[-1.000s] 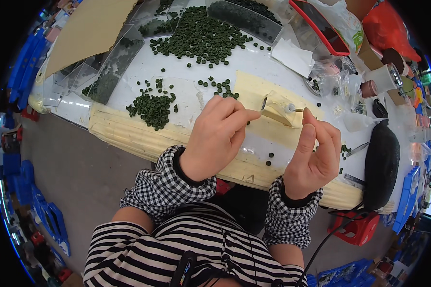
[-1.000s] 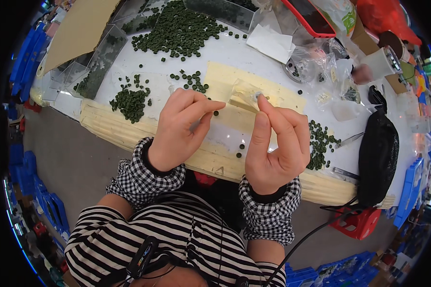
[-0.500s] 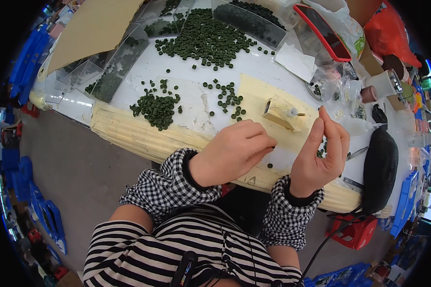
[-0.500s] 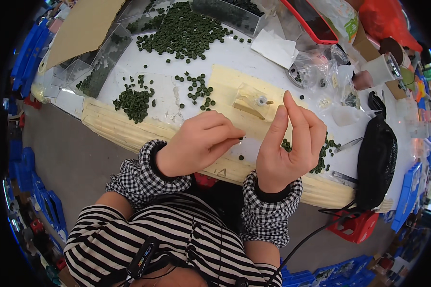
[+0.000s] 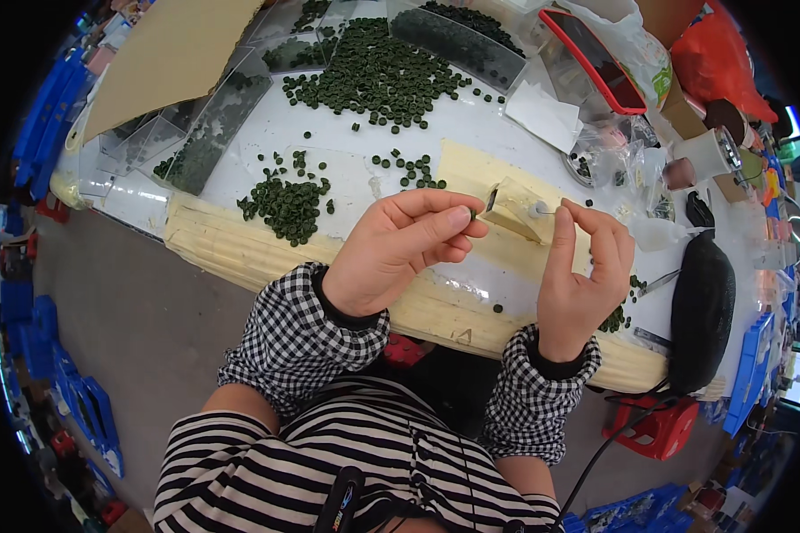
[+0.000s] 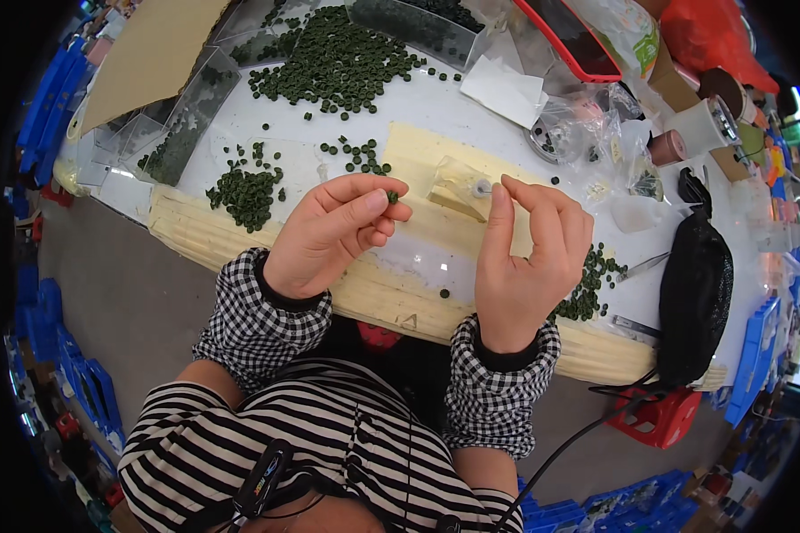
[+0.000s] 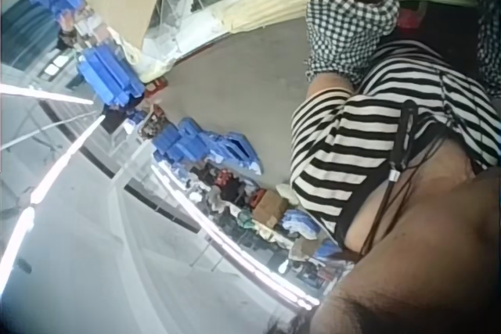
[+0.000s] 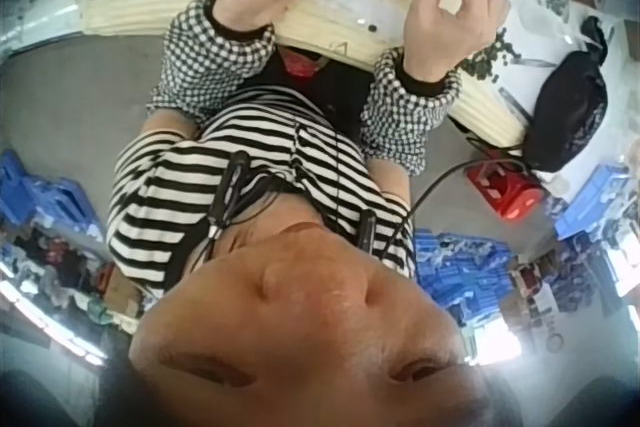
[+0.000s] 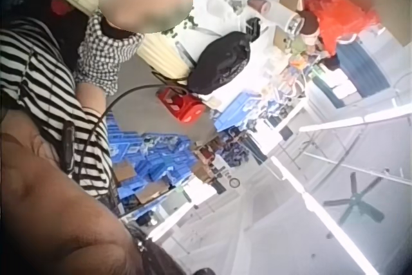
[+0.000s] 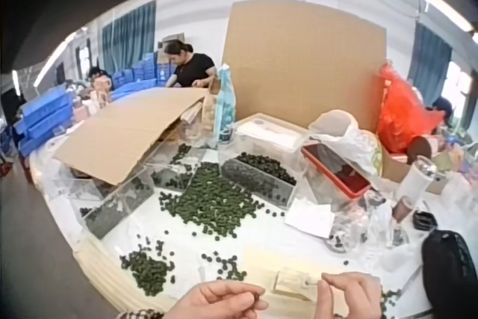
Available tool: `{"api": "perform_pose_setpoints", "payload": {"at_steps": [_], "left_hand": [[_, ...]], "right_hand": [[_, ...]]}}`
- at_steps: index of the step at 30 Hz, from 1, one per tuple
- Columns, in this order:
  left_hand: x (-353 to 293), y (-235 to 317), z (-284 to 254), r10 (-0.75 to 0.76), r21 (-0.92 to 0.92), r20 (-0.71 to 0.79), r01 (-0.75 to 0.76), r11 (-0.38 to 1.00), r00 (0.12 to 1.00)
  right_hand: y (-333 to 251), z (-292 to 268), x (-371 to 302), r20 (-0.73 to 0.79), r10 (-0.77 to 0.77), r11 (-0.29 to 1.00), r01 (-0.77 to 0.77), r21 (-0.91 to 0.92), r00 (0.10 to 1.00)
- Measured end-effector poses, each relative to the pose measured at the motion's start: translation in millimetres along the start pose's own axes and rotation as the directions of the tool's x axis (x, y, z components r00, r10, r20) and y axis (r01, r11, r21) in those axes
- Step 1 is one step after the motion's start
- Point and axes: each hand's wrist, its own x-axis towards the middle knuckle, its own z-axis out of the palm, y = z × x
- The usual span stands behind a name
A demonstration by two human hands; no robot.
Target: Assembling small green plastic components onto a yellow base at a factory workstation.
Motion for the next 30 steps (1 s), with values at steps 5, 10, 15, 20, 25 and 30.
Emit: {"api": "perform_pose_setpoints", "payload": {"at_steps": [5, 10, 15, 20, 25, 30], "left_hand": [[0, 0, 2, -0.039, -0.031, 0.045, 0.04, 0.999, 0.998], [-1, 0, 2, -0.086, -0.019, 0.095, 0.088, 0.996, 0.992], [-1, 0, 4, -0.093, 0.018, 0.116, 0.092, 0.996, 0.989], [-1, 0, 3, -0.083, -0.025, 0.122, 0.087, 0.996, 0.989], [-1, -1, 3, -0.079, -0.005, 0.115, 0.081, 0.997, 0.99], [0, -1, 2, -0.082, -0.005, 0.116, 0.083, 0.997, 0.99]], "right_hand": [[-12, -10, -6, -0.151, 0.107, 0.922, -0.041, 0.384, 0.983], [-15, -6, -11, 0.096, 0.081, 0.762, -0.123, 0.635, 0.992], [-20, -4, -13, 0.204, 0.059, 0.676, -0.19, 0.712, 0.977], [-21, -3, -14, 0.241, 0.063, 0.634, -0.225, 0.74, 0.969], [-18, -1, -16, 0.236, 0.059, 0.656, -0.216, 0.723, 0.97], [-18, -1, -15, 0.231, 0.062, 0.672, -0.211, 0.71, 0.971]]}}
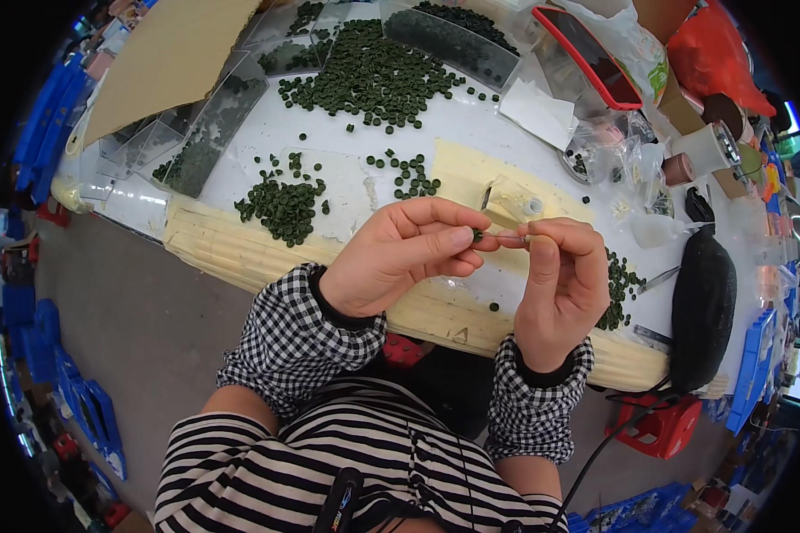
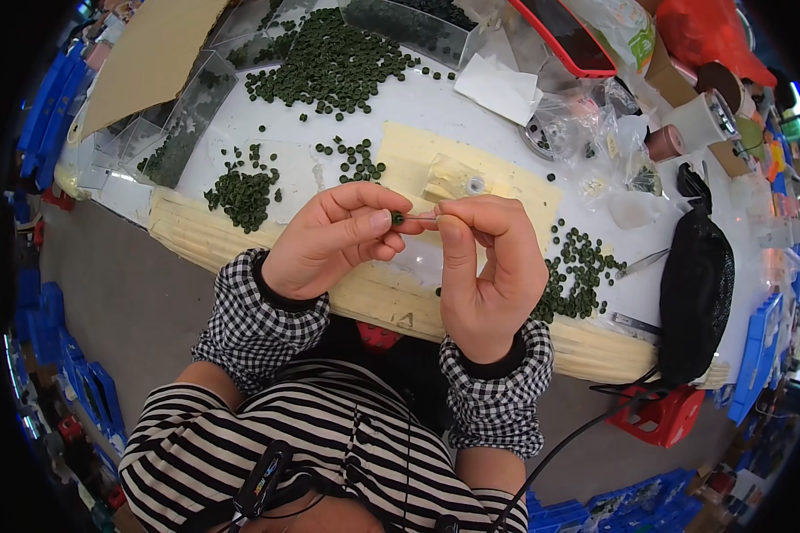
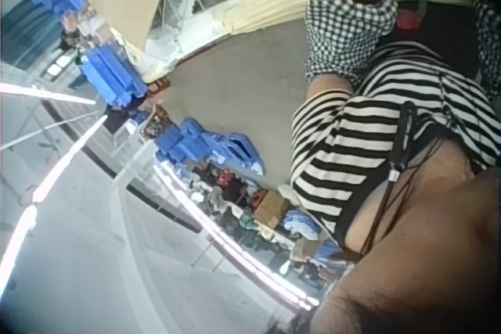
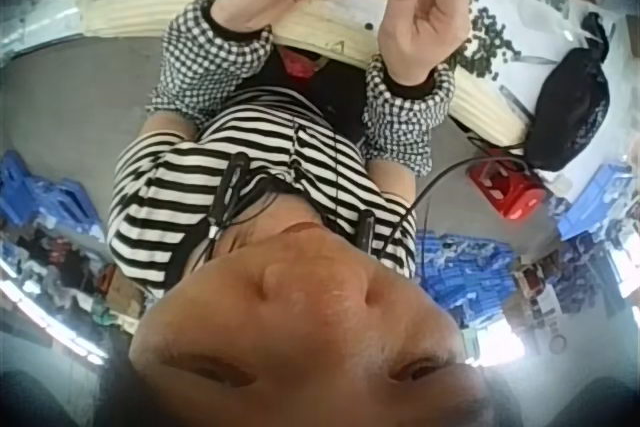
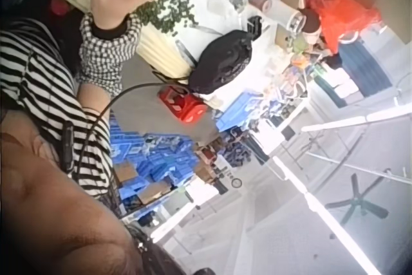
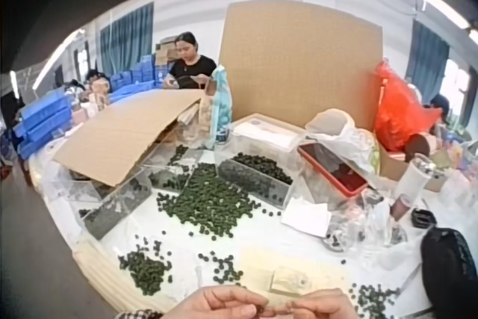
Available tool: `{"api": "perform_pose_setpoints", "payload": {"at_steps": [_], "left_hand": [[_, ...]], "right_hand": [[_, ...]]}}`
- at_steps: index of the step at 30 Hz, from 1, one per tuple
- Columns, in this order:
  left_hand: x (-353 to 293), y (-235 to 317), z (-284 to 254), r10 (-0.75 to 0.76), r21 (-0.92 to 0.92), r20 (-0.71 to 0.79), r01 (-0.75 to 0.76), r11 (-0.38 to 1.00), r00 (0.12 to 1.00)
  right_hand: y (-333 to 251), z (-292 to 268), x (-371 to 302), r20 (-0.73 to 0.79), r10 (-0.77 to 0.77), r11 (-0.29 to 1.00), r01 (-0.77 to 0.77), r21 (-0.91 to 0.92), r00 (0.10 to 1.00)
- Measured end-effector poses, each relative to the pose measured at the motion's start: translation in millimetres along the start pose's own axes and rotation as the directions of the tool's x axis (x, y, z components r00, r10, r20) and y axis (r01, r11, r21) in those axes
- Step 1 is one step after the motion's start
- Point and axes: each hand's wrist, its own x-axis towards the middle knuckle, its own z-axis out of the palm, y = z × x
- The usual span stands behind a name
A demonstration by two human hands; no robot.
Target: Assembling small green plastic components onto a yellow base at a factory workstation.
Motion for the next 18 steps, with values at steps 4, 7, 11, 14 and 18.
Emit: {"api": "perform_pose_setpoints", "payload": {"at_steps": [4, 7, 11, 14, 18], "left_hand": [[-0.3, 0.3, 0.7, 0.002, -0.001, -0.004, -0.002, 1.0, 1.0], [-0.2, 0.5, 0.5, 0.002, 0.003, -0.002, -0.002, 1.0, 1.0], [0.2, -0.1, -0.5, 0.006, 0.013, -0.004, -0.006, 1.0, 1.0], [-0.3, 0.3, 0.7, 0.02, 0.023, -0.03, -0.019, 1.0, 0.999], [-0.3, 0.4, 5.7, 0.099, 0.137, -0.098, -0.085, 0.987, 0.99]], "right_hand": [[0.4, 0.5, -0.7, -0.004, 0.006, 1.0, -0.006, -0.027, 1.0], [3.7, -0.6, -1.4, 0.001, -0.015, 0.998, 0.015, -0.06, 1.0], [2.1, 0.5, -0.7, -0.011, -0.018, 0.998, 0.017, -0.057, 1.0], [-2.4, 1.5, 1.0, -0.074, -0.002, 1.0, 0.003, 0.008, 0.997], [3.8, -4.0, 3.9, -0.25, -0.148, 0.939, 0.058, -0.338, 0.957]]}}
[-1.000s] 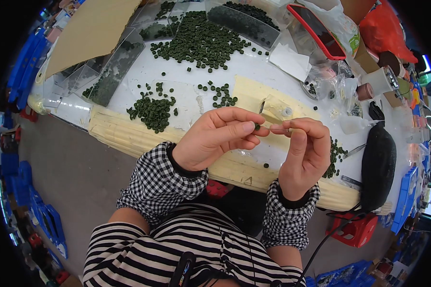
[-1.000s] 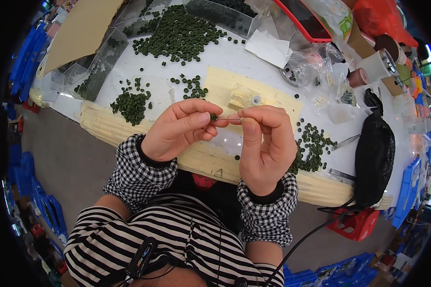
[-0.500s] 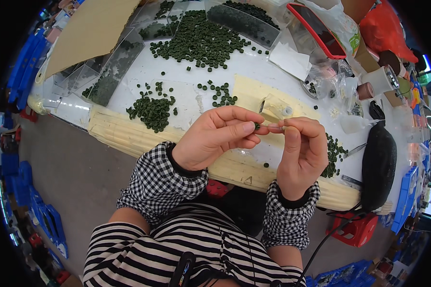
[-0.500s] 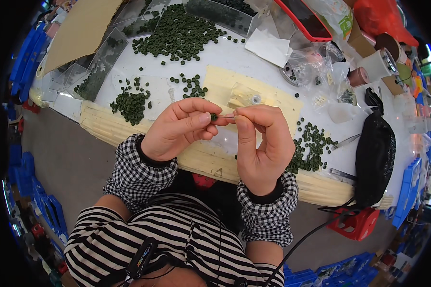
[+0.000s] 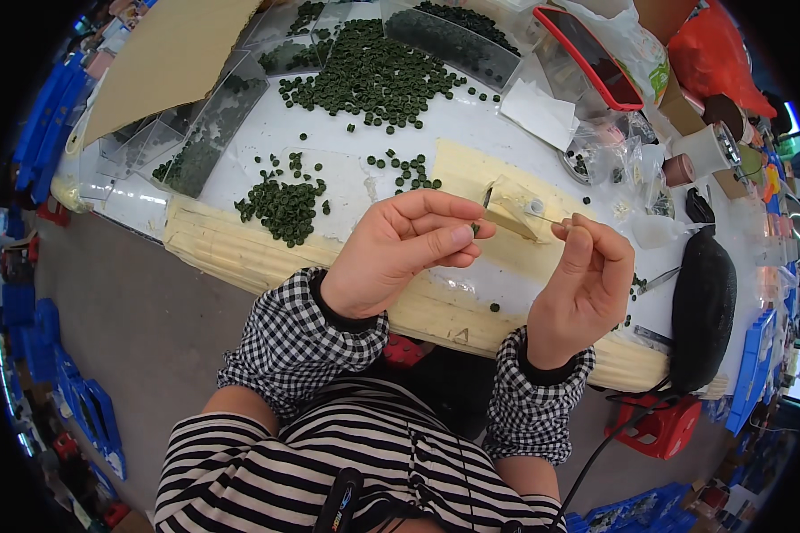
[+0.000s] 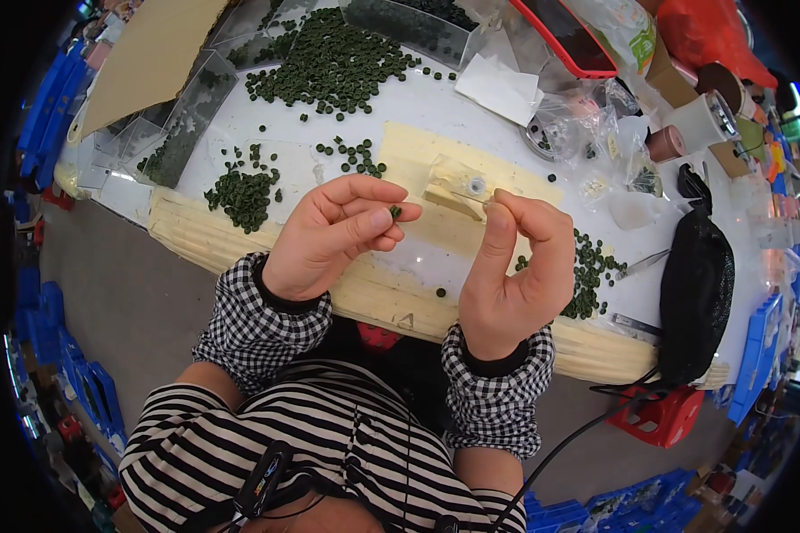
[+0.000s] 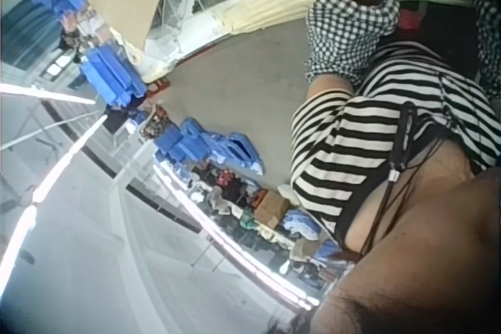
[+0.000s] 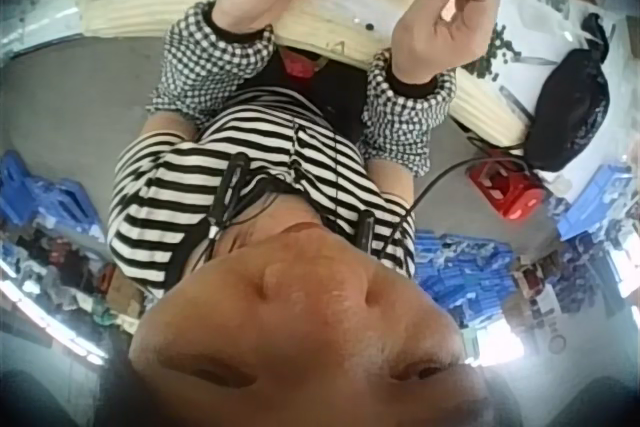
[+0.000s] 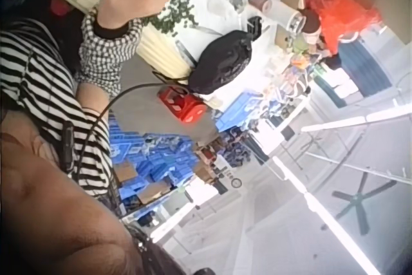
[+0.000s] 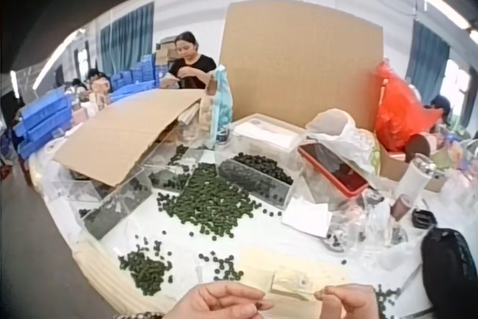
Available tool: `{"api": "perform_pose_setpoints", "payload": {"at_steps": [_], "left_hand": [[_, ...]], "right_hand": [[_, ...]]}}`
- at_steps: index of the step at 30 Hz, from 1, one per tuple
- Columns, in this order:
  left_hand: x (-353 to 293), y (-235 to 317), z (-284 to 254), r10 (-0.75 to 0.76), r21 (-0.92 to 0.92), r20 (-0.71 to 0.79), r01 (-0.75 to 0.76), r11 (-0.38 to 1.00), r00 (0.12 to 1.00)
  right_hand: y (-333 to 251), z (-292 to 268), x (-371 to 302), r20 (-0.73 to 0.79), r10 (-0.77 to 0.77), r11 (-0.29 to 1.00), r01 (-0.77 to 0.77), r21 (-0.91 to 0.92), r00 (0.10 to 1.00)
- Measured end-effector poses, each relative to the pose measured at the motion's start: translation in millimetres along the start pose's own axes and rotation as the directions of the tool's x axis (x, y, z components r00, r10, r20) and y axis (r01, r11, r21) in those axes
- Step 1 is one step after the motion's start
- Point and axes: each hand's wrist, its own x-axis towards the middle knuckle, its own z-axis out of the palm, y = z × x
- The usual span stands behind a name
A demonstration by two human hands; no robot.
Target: Assembling small green plastic components onto a yellow base at a factory workstation.
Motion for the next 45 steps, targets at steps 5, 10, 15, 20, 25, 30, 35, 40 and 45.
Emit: {"api": "perform_pose_setpoints", "payload": {"at_steps": [5, 10, 15, 20, 25, 30, 35, 40, 45], "left_hand": [[-1, -2, 2, 0.163, 0.144, -0.066, -0.153, 0.978, 0.984], [-2, -6, -1, 0.296, 0.261, -0.065, -0.27, 0.927, 0.953], [-2, -3, 6, 0.325, 0.213, -0.127, -0.294, 0.932, 0.937], [-3, -5, 3, 0.353, 0.259, -0.12, -0.314, 0.913, 0.928], [-4, -6, 3, 0.372, 0.265, -0.107, -0.334, 0.904, 0.922], [-5, -6, 6, 0.389, 0.245, -0.115, -0.354, 0.903, 0.914], [-5, -7, 5, 0.469, 0.337, -0.09, -0.416, 0.844, 0.879], [-4, -8, 4, 0.504, 0.356, -0.066, -0.451, 0.818, 0.861], [-4, -8, 4, 0.492, 0.357, -0.067, -0.439, 0.824, 0.868]], "right_hand": [[3, 1, 11, 0.054, -0.232, 0.863, 0.231, -0.448, 0.971], [7, 1, 12, 0.159, -0.202, 0.802, 0.256, -0.54, 0.966], [7, 3, 12, 0.177, -0.207, 0.79, 0.271, -0.549, 0.962], [-1, 1, 7, 0.171, -0.225, 0.91, 0.269, -0.315, 0.959], [-6, 6, 5, 0.359, -0.193, 0.971, 0.23, -0.061, 0.913], [-9, 7, 5, 0.436, -0.226, 0.968, 0.251, 0.0, 0.871], [-7, 10, 4, 0.448, -0.256, 0.961, 0.276, 0.022, 0.857], [-7, 8, 5, 0.469, -0.27, 0.955, 0.296, 0.02, 0.841], [-7, 8, 6, 0.477, -0.282, 0.951, 0.309, 0.023, 0.833]]}}
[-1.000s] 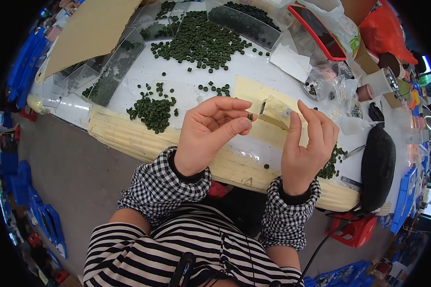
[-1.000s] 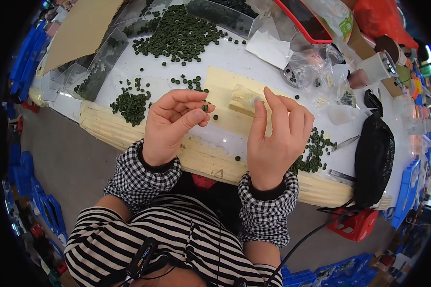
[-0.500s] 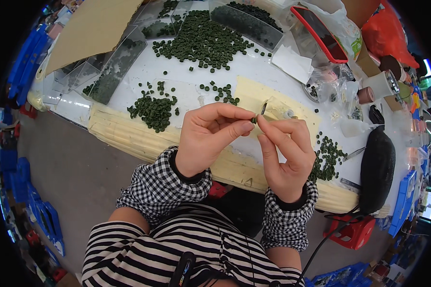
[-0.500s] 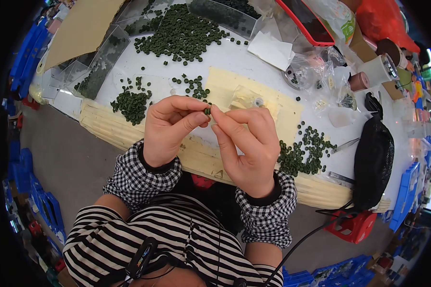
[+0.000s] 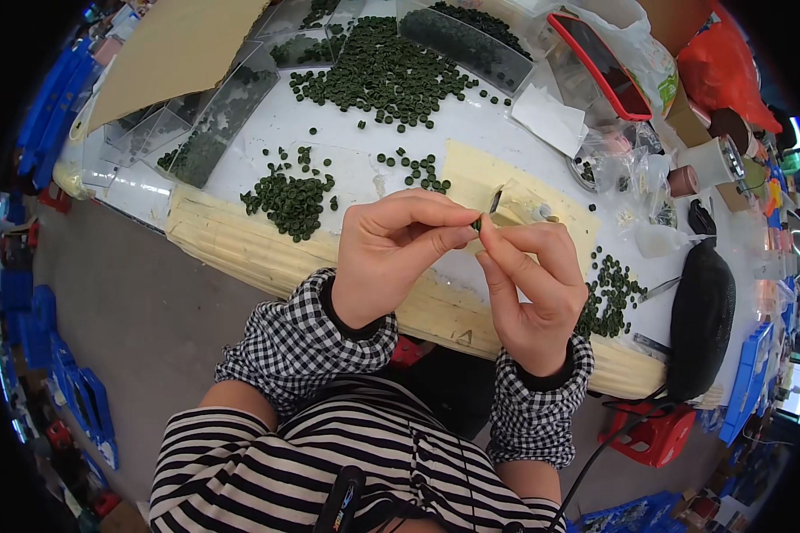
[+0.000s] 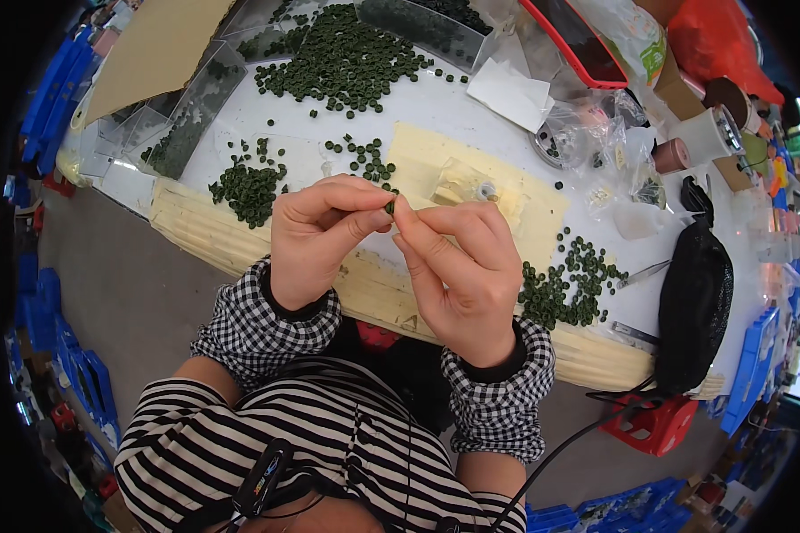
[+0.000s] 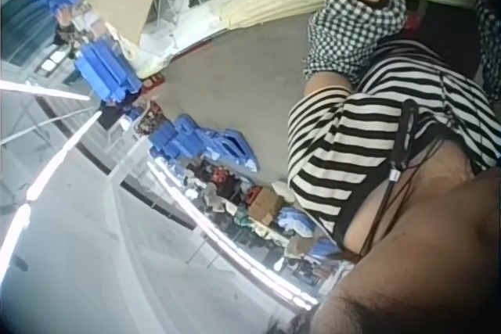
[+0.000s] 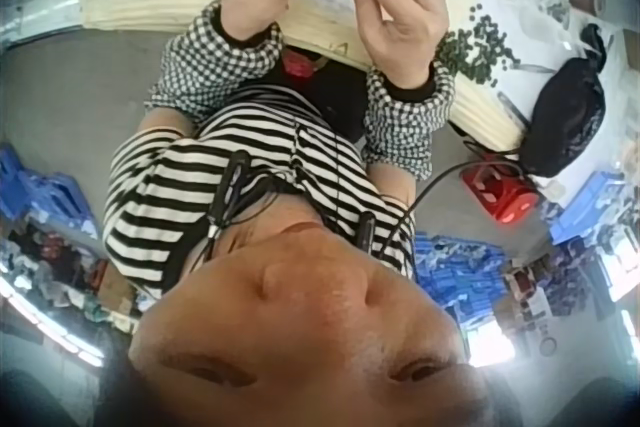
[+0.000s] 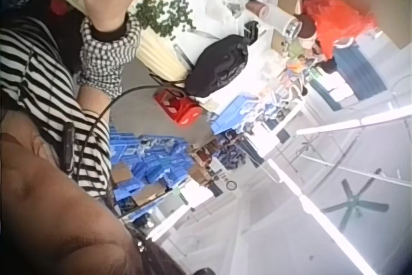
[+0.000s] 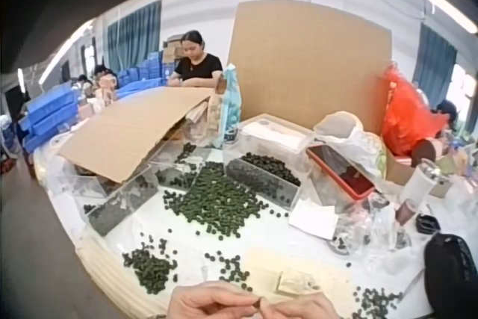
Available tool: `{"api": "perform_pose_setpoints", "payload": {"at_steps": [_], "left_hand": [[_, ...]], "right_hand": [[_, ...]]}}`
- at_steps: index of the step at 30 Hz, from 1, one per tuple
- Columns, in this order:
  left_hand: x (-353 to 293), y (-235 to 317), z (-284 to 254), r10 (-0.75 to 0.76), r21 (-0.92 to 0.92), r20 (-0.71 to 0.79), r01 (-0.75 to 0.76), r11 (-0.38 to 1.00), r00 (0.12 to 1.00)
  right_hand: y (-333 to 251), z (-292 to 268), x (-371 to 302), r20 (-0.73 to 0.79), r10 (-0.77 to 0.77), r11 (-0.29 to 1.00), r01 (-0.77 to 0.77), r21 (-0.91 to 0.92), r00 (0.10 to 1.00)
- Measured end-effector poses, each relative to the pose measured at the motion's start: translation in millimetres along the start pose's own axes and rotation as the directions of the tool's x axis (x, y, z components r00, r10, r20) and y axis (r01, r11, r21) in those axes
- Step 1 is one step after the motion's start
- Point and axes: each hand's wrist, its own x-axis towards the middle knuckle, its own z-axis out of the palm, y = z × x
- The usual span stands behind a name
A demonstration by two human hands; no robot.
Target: Assembling small green plastic components onto a yellow base at a factory workstation.
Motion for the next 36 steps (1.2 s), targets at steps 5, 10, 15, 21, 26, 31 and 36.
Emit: {"api": "perform_pose_setpoints", "payload": {"at_steps": [5, 10, 15, 21, 26, 31, 36], "left_hand": [[0.6, 0.6, 0.3, 0.002, 0.009, 0.001, -0.002, 1.0, 1.0], [0.7, 3.6, 3.7, -0.044, -0.052, -0.024, 0.042, 0.998, 0.999], [-0.2, 2.8, 1.6, -0.007, -0.022, -0.023, 0.007, 1.0, 1.0], [-0.5, 2.4, 2.0, 0.067, 0.057, -0.011, -0.066, 0.996, 0.998], [0.2, 0.6, 0.3, 0.107, 0.109, 0.016, -0.108, 0.988, 0.994], [-0.6, 1.7, 0.3, 0.104, 0.118, 0.016, -0.105, 0.987, 0.994], [-0.8, 2.6, 1.4, 0.066, 0.048, 0.008, -0.067, 0.997, 0.998]], "right_hand": [[-0.2, 0.9, -1.5, -0.003, 0.027, 1.0, -0.027, 0.013, 1.0], [-1.9, 1.4, -1.6, -0.025, 0.048, 0.998, -0.047, 0.047, 0.999], [-2.5, 0.8, -1.5, -0.022, 0.052, 0.997, -0.051, 0.054, 0.998], [-2.7, 0.9, -1.5, -0.027, 0.045, 0.998, -0.043, 0.054, 0.999], [-3.8, -0.1, -1.9, -0.007, 0.058, 0.996, -0.057, 0.065, 0.998], [-3.7, -0.1, -2.9, 0.003, 0.064, 0.995, -0.065, 0.076, 0.998], [-3.6, -0.1, -2.9, -0.011, 0.059, 0.995, -0.057, 0.076, 0.998]]}}
